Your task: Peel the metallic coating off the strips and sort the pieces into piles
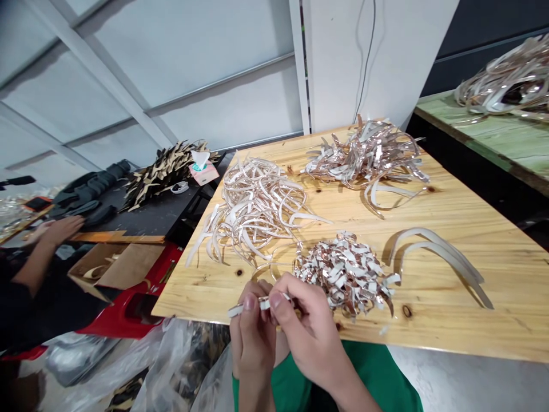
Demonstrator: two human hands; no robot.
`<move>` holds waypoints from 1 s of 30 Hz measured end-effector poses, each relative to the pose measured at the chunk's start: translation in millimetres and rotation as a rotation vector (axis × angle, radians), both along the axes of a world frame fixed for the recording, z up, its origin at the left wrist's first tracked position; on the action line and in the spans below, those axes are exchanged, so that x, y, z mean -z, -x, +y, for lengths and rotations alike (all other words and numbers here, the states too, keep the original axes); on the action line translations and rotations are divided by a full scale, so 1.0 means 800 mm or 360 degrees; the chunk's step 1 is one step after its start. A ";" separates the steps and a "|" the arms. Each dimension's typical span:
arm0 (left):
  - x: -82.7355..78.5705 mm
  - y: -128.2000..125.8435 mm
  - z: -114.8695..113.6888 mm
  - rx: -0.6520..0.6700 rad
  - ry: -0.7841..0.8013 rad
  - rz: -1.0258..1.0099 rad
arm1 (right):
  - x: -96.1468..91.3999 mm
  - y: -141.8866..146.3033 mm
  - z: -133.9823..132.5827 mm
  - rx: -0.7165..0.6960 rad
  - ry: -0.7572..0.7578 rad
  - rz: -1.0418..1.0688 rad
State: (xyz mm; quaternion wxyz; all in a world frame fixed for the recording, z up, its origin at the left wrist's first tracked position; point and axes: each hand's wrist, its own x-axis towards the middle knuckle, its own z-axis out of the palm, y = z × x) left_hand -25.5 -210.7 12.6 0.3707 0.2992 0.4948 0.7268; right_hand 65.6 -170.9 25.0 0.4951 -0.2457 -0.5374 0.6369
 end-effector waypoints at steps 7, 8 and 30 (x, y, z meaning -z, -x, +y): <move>-0.010 -0.006 0.019 0.0369 -0.0295 -0.0593 | -0.006 0.006 0.004 0.0143 0.0633 0.0545; -0.013 -0.005 0.020 0.0395 -0.0279 -0.0704 | -0.011 0.008 0.005 0.0144 0.0695 0.0642; 0.000 0.000 -0.005 0.0058 0.0184 -0.0192 | -0.038 0.032 0.000 0.0035 0.0766 0.1007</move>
